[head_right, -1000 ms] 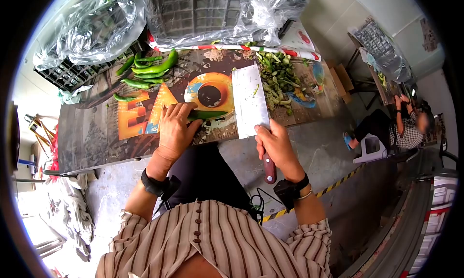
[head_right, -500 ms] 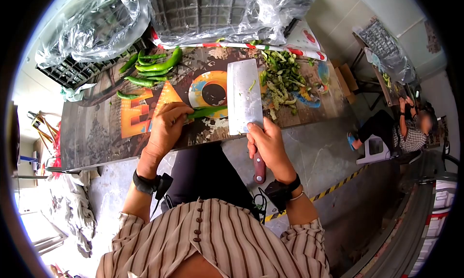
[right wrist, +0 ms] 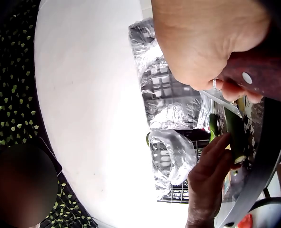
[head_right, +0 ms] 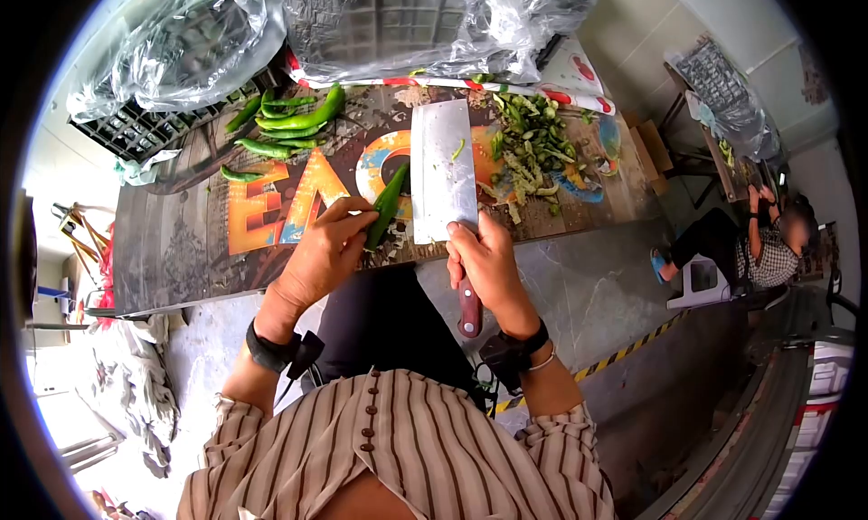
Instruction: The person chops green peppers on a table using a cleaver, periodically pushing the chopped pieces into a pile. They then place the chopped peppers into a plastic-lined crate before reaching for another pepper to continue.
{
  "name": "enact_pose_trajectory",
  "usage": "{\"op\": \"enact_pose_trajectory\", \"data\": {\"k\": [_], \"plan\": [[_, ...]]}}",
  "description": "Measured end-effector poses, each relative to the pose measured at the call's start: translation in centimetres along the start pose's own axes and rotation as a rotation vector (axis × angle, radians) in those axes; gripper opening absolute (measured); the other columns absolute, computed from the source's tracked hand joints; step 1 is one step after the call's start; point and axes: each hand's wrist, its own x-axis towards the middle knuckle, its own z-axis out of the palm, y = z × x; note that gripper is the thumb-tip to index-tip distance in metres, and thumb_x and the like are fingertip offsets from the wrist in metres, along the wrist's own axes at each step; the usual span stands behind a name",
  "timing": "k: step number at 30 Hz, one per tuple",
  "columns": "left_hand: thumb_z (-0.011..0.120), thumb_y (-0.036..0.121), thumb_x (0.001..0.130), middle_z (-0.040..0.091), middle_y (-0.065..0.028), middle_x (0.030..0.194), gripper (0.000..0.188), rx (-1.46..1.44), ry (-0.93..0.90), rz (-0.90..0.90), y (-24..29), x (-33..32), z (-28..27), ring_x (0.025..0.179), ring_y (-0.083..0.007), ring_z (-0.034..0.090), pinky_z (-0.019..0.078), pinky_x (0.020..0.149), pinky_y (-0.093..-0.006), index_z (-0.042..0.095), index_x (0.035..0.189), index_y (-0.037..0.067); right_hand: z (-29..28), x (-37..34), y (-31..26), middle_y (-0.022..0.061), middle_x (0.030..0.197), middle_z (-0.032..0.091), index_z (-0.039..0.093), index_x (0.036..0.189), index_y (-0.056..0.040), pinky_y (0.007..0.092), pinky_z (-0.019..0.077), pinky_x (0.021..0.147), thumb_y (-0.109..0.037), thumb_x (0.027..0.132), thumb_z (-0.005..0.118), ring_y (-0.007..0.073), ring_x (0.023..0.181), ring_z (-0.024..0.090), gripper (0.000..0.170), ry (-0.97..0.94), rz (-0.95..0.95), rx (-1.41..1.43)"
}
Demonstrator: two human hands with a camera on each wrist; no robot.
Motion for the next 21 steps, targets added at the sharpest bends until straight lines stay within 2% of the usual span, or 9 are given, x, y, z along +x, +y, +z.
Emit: {"op": "enact_pose_trajectory", "data": {"k": [6, 8, 9, 13, 16, 18, 21], "plan": [[0.070, -0.002, 0.077, 0.063, -0.0114, 0.110, 0.028, 0.035, -0.069, 0.090, -0.6, 1.3, -1.4, 0.094, -0.0310, 0.064, 0.0535, 0.081, -0.0362, 0.068, 0.104, 0.001, -0.6, -0.5, 0.2, 0.0023, 0.067, 0.050, 0.047, 0.091, -0.0027, 0.0277, 0.0447, 0.041, -0.013, 0.098, 0.054, 0.0102, 0.047, 0.051, 0.014, 0.034, 0.002, 0.010], [0.076, 0.004, 0.073, 0.065, -0.0084, 0.105, 0.023, 0.142, -0.119, 0.196, -0.6, 2.1, -2.2, 0.097, -0.0295, 0.063, 0.0521, 0.083, -0.0371, 0.070, 0.096, 0.005, -0.7, -0.7, 0.2, 0.0021, 0.067, 0.050, 0.047, 0.092, -0.0025, 0.0278, 0.0451, 0.042, -0.014, 0.098, 0.054, 0.0100, 0.047, 0.051, 0.014, 0.036, 0.004, 0.025], [0.080, 0.011, 0.071, 0.064, -0.0065, 0.101, 0.021, 0.147, -0.115, 0.176, -0.7, 2.3, -2.2, 0.098, -0.0275, 0.062, 0.0506, 0.085, -0.0371, 0.071, 0.089, 0.007, -0.7, -0.8, 0.2, 0.0021, 0.067, 0.050, 0.047, 0.092, -0.0025, 0.0278, 0.0451, 0.042, -0.014, 0.098, 0.054, 0.0100, 0.047, 0.051, 0.014, 0.036, 0.004, 0.026], [0.082, 0.016, 0.069, 0.062, -0.0071, 0.097, 0.022, 0.180, -0.160, 0.252, -0.4, 3.3, -1.9, 0.097, -0.0275, 0.060, 0.0497, 0.084, -0.0373, 0.068, 0.084, 0.005, -1.2, -1.3, 0.9, 0.0020, 0.068, 0.050, 0.049, 0.094, -0.0037, 0.0273, 0.0439, 0.042, -0.015, 0.099, 0.054, 0.0096, 0.047, 0.050, 0.014, 0.043, 0.003, 0.024], [0.083, 0.021, 0.067, 0.060, -0.0078, 0.094, 0.027, 0.194, -0.111, 0.313, -0.8, 3.6, -0.7, 0.097, -0.0279, 0.059, 0.0489, 0.083, -0.0381, 0.065, 0.078, 0.004, -1.5, -1.5, 1.2, 0.0019, 0.068, 0.049, 0.050, 0.096, -0.0049, 0.0268, 0.0429, 0.041, -0.017, 0.099, 0.054, 0.0091, 0.047, 0.049, 0.013, 0.039, -0.007, 0.005], [0.080, 0.030, 0.068, 0.058, -0.0056, 0.101, 0.030, 0.242, -0.148, 0.211, -0.5, 3.4, -0.2, 0.103, -0.0280, 0.056, 0.0485, 0.086, -0.0404, 0.066, 0.078, 0.006, -1.6, -1.6, 1.4, 0.0019, 0.069, 0.049, 0.050, 0.096, -0.0048, 0.0267, 0.0429, 0.042, -0.017, 0.099, 0.053, 0.0090, 0.047, 0.049, 0.013, 0.037, -0.007, 0.005], [0.077, 0.025, 0.073, 0.059, -0.0061, 0.100, 0.024, 0.247, -0.130, 0.183, 0.1, 3.2, 0.2, 0.100, -0.0285, 0.057, 0.0499, 0.083, -0.0397, 0.066, 0.080, 0.006, -1.9, -1.8, 1.5, 0.0020, 0.069, 0.050, 0.050, 0.096, -0.0047, 0.0266, 0.0431, 0.042, -0.017, 0.099, 0.054, 0.0089, 0.047, 0.049, 0.013, 0.040, -0.009, 0.014]]}}
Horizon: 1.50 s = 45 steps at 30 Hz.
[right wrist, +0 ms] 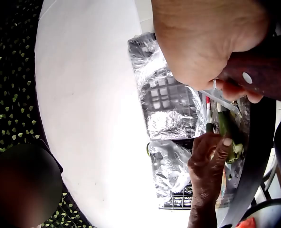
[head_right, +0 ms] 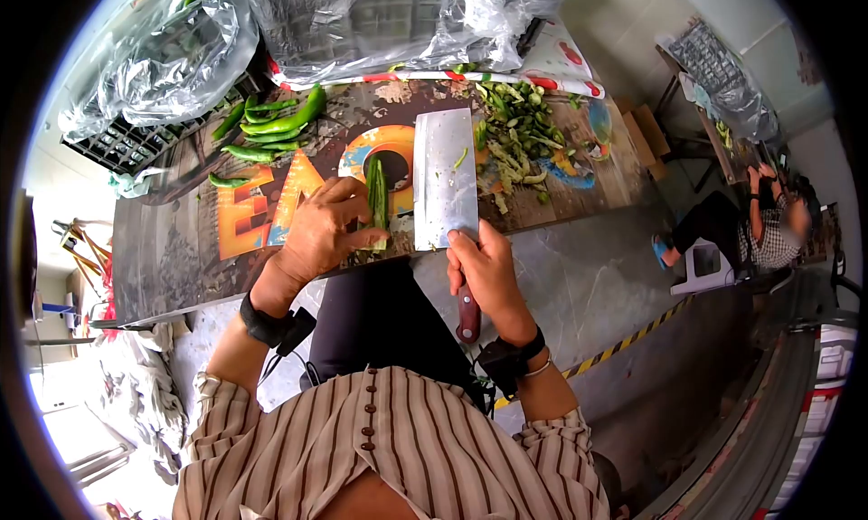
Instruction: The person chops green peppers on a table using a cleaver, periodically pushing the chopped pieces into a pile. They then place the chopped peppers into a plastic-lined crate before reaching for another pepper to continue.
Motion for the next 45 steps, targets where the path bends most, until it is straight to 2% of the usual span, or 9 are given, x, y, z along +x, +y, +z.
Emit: {"op": "enact_pose_trajectory", "data": {"k": [6, 13, 15, 18, 22, 24, 27, 33, 45], "plan": [[0.070, 0.010, 0.081, 0.064, -0.0095, 0.093, 0.010, -0.106, -0.061, 0.052, -0.3, 0.5, -1.4, 0.087, -0.0311, 0.063, 0.0524, 0.074, -0.0399, 0.067, 0.088, 0.004, -0.2, -0.3, 0.2, 0.0020, 0.069, 0.050, 0.050, 0.097, -0.0050, 0.0262, 0.0432, 0.042, -0.018, 0.099, 0.054, 0.0088, 0.048, 0.049, 0.014, 0.006, 0.009, 0.008], [0.069, 0.013, 0.083, 0.064, -0.0108, 0.086, 0.018, 0.006, 0.042, 0.055, -0.2, 1.0, 0.0, 0.082, -0.0305, 0.064, 0.0531, 0.073, -0.0395, 0.065, 0.099, 0.006, 0.2, -0.5, 0.0, 0.0023, 0.067, 0.051, 0.049, 0.092, -0.0022, 0.0267, 0.0440, 0.042, -0.015, 0.098, 0.054, 0.0098, 0.048, 0.052, 0.015, 0.027, 0.029, 0.048], [0.068, 0.014, 0.084, 0.064, -0.0102, 0.090, 0.020, 0.061, 0.031, -0.071, 0.2, 1.1, 0.4, 0.081, -0.0305, 0.064, 0.0531, 0.071, -0.0393, 0.063, 0.103, 0.007, 0.1, -0.5, 0.0, 0.0022, 0.067, 0.051, 0.049, 0.092, -0.0024, 0.0267, 0.0439, 0.042, -0.015, 0.098, 0.054, 0.0099, 0.048, 0.052, 0.015, 0.031, 0.026, 0.043], [0.068, 0.015, 0.084, 0.063, -0.0102, 0.100, 0.023, 0.124, 0.143, -0.070, -0.3, 1.1, 1.9, 0.081, -0.0298, 0.064, 0.0528, 0.068, -0.0390, 0.064, 0.105, 0.008, -0.2, -0.4, 0.1, 0.0016, 0.069, 0.049, 0.049, 0.097, -0.0057, 0.0267, 0.0436, 0.043, -0.017, 0.099, 0.054, 0.0090, 0.048, 0.049, 0.013, 0.035, 0.005, 0.019], [0.068, 0.016, 0.084, 0.060, -0.0097, 0.110, 0.024, 0.078, 0.122, -0.126, -0.2, 0.6, 1.1, 0.089, -0.0304, 0.062, 0.0522, 0.073, -0.0405, 0.065, 0.107, 0.009, -0.2, -0.2, 0.0, 0.0014, 0.070, 0.049, 0.049, 0.100, -0.0047, 0.0266, 0.0444, 0.045, -0.016, 0.099, 0.054, 0.0091, 0.050, 0.050, 0.012, 0.055, -0.038, 0.004], [0.068, 0.016, 0.084, 0.059, -0.0100, 0.112, 0.026, 0.256, 0.072, -0.015, -0.5, 0.8, 0.2, 0.099, -0.0319, 0.059, 0.0501, 0.084, -0.0429, 0.067, 0.109, 0.009, 0.0, -0.1, 0.0, 0.0014, 0.070, 0.048, 0.049, 0.100, -0.0043, 0.0267, 0.0447, 0.045, -0.015, 0.099, 0.054, 0.0092, 0.051, 0.050, 0.012, 0.050, -0.064, -0.008], [0.069, 0.016, 0.084, 0.059, -0.0104, 0.112, 0.025, 0.217, 0.063, -0.001, -1.1, 1.1, -0.2, 0.102, -0.0324, 0.057, 0.0475, 0.090, -0.0431, 0.068, 0.108, 0.009, 0.3, 0.1, 0.0, 0.0014, 0.071, 0.049, 0.050, 0.101, -0.0035, 0.0269, 0.0452, 0.046, -0.014, 0.098, 0.054, 0.0091, 0.052, 0.051, 0.011, 0.055, -0.088, -0.004], [0.069, 0.015, 0.084, 0.057, -0.0109, 0.104, 0.027, 0.030, 0.080, -0.079, -1.4, 0.5, 0.0, 0.095, -0.0308, 0.059, 0.0493, 0.083, -0.0397, 0.069, 0.110, 0.009, 1.1, 0.8, 0.1, 0.0036, 0.068, 0.051, 0.046, 0.091, -0.0012, 0.0270, 0.0437, 0.043, -0.008, 0.096, 0.054, 0.0107, 0.047, 0.051, 0.011, 0.084, -0.158, 0.017], [0.061, 0.004, 0.084, 0.056, -0.0103, 0.099, 0.025, -0.017, 0.213, -0.179, 0.7, -1.1, 2.6, 0.092, -0.0295, 0.057, 0.0497, 0.081, -0.0381, 0.069, 0.107, 0.004, 2.7, 1.8, -0.7, 0.0040, 0.075, 0.052, 0.048, 0.101, 0.0014, 0.0252, 0.0433, 0.044, -0.004, 0.097, 0.052, 0.0095, 0.050, 0.051, 0.008, 0.048, -0.301, -0.076]]}}
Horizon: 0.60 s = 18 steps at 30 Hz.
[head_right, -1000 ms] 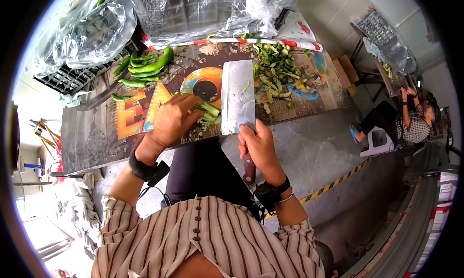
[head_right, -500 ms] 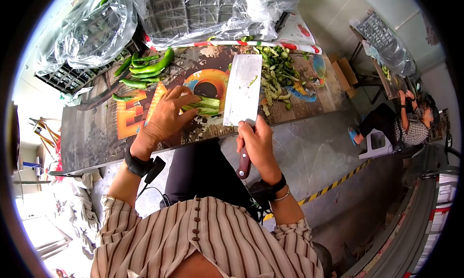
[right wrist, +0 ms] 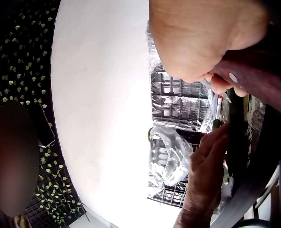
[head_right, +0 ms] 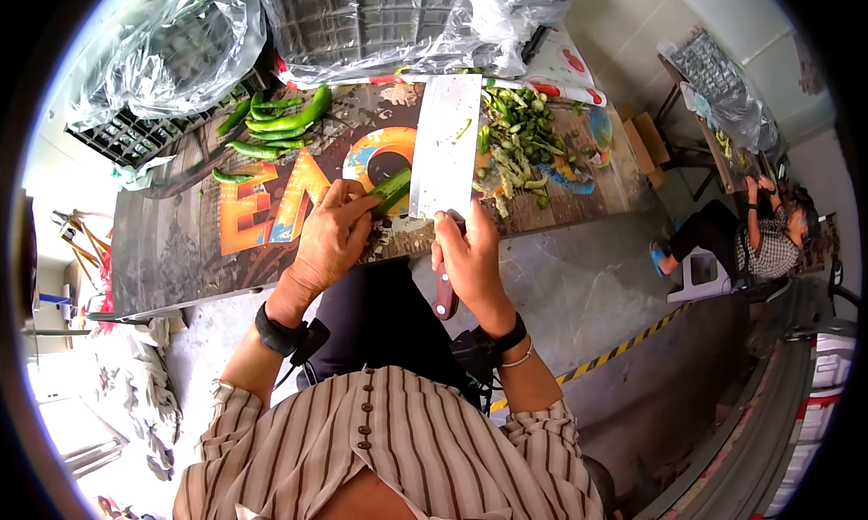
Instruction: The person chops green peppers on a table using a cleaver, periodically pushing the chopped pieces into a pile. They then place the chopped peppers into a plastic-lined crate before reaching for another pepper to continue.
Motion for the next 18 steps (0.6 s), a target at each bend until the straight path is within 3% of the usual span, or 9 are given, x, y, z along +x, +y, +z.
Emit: {"op": "enact_pose_trajectory", "data": {"k": [5, 8, 12, 18], "plan": [[0.063, 0.004, 0.080, 0.056, -0.0081, 0.099, 0.021, -0.015, 0.017, 0.002, 0.1, 0.0, 0.1, 0.090, -0.0295, 0.055, 0.0501, 0.079, -0.0410, 0.070, 0.101, 0.006, 0.1, 0.2, 0.3, 0.0034, 0.073, 0.052, 0.049, 0.103, 0.0013, 0.0249, 0.0432, 0.043, -0.004, 0.097, 0.053, 0.0096, 0.049, 0.051, 0.010, -0.001, -0.028, -0.032], [0.065, 0.005, 0.078, 0.056, -0.0058, 0.101, 0.021, 0.154, 0.036, 0.103, 1.0, -0.4, 0.0, 0.092, -0.0270, 0.054, 0.0493, 0.080, -0.0398, 0.069, 0.099, 0.007, 0.4, 0.4, 0.1, 0.0029, 0.071, 0.051, 0.049, 0.103, 0.0012, 0.0249, 0.0433, 0.043, -0.004, 0.096, 0.053, 0.0096, 0.048, 0.051, 0.009, 0.014, -0.034, -0.001], [0.065, -0.001, 0.074, 0.056, -0.0060, 0.099, 0.030, 0.209, 0.041, 0.111, 1.5, -0.7, 0.3, 0.090, -0.0283, 0.056, 0.0508, 0.078, -0.0379, 0.070, 0.102, 0.007, 1.3, 0.9, -0.4, 0.0024, 0.069, 0.051, 0.049, 0.104, -0.0009, 0.0250, 0.0442, 0.044, -0.005, 0.098, 0.051, 0.0085, 0.049, 0.050, 0.007, 0.000, -0.032, -0.010], [0.065, 0.000, 0.075, 0.057, -0.0072, 0.097, 0.027, 0.135, 0.056, 0.085, 1.4, -0.4, -0.2, 0.088, -0.0290, 0.059, 0.0522, 0.073, -0.0381, 0.070, 0.102, 0.006, 1.8, 1.5, 1.5, 0.0048, 0.068, 0.053, 0.046, 0.092, 0.0019, 0.0265, 0.0422, 0.039, -0.006, 0.096, 0.056, 0.0108, 0.045, 0.052, 0.013, 0.016, -0.032, -0.060]]}}
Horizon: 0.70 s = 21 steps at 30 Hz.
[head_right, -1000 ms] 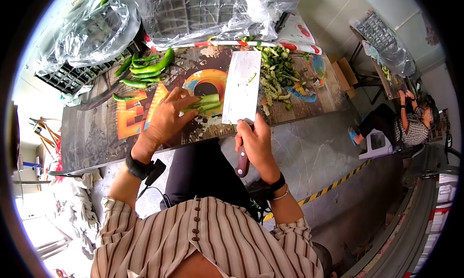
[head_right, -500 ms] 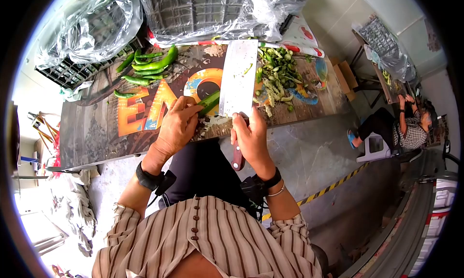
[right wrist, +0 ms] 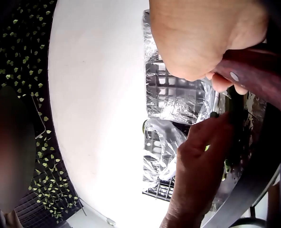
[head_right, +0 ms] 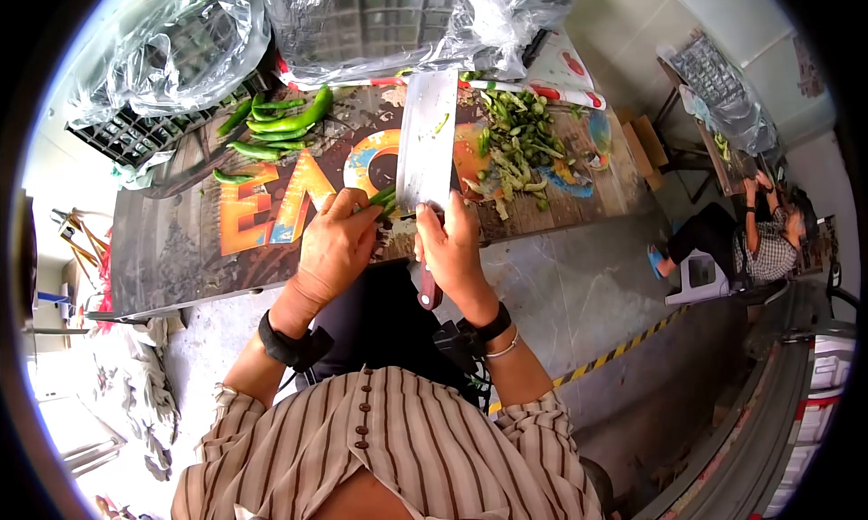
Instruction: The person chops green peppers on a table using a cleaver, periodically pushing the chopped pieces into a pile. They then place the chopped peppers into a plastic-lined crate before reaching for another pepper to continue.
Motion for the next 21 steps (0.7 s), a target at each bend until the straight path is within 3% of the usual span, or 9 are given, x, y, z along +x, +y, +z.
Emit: {"op": "enact_pose_trajectory", "data": {"k": [6, 8, 10, 18, 21], "plan": [[0.065, 0.005, 0.076, 0.059, -0.0070, 0.097, 0.023, -0.057, -0.031, -0.040, -0.2, 0.3, -0.4, 0.089, -0.0282, 0.060, 0.0528, 0.073, -0.0382, 0.071, 0.098, 0.006, -0.2, -0.4, 0.0, 0.0036, 0.067, 0.051, 0.045, 0.093, 0.0009, 0.0260, 0.0419, 0.040, -0.006, 0.097, 0.053, 0.0103, 0.046, 0.051, 0.012, 0.009, 0.035, 0.040], [0.065, 0.005, 0.076, 0.059, -0.0060, 0.099, 0.024, 0.060, -0.044, 0.033, -0.1, 0.1, -0.2, 0.089, -0.0270, 0.060, 0.0531, 0.074, -0.0375, 0.071, 0.099, 0.007, -0.2, -0.4, -0.3, 0.0030, 0.067, 0.051, 0.045, 0.094, 0.0007, 0.0257, 0.0421, 0.041, -0.006, 0.097, 0.053, 0.0100, 0.046, 0.051, 0.011, 0.025, 0.055, 0.091], [0.066, 0.005, 0.075, 0.059, -0.0055, 0.100, 0.025, 0.080, -0.039, 0.043, 0.0, -0.1, 0.0, 0.089, -0.0265, 0.060, 0.0532, 0.074, -0.0373, 0.071, 0.099, 0.008, -0.3, -0.4, -0.6, 0.0021, 0.068, 0.050, 0.044, 0.097, 0.0004, 0.0251, 0.0425, 0.042, -0.005, 0.098, 0.052, 0.0097, 0.047, 0.051, 0.009, 0.016, -0.023, 0.087], [0.068, 0.013, 0.077, 0.057, -0.0027, 0.100, 0.020, 0.092, -0.012, 0.055, 0.1, -0.2, -0.1, 0.090, -0.0239, 0.057, 0.0503, 0.078, -0.0365, 0.068, 0.096, 0.008, 0.5, -0.2, 0.7, 0.0048, 0.064, 0.052, 0.045, 0.090, 0.0005, 0.0269, 0.0421, 0.041, -0.007, 0.097, 0.053, 0.0117, 0.046, 0.052, 0.013, 0.047, 0.010, -0.018], [0.068, 0.015, 0.080, 0.058, -0.0029, 0.097, 0.016, 0.016, 0.021, 0.036, 0.0, -0.1, 0.0, 0.086, -0.0242, 0.059, 0.0515, 0.073, -0.0367, 0.069, 0.095, 0.009, 0.3, -0.5, 0.7, 0.0050, 0.064, 0.052, 0.045, 0.090, 0.0003, 0.0277, 0.0425, 0.041, -0.007, 0.097, 0.053, 0.0122, 0.046, 0.051, 0.013, 0.044, 0.002, -0.035]]}}
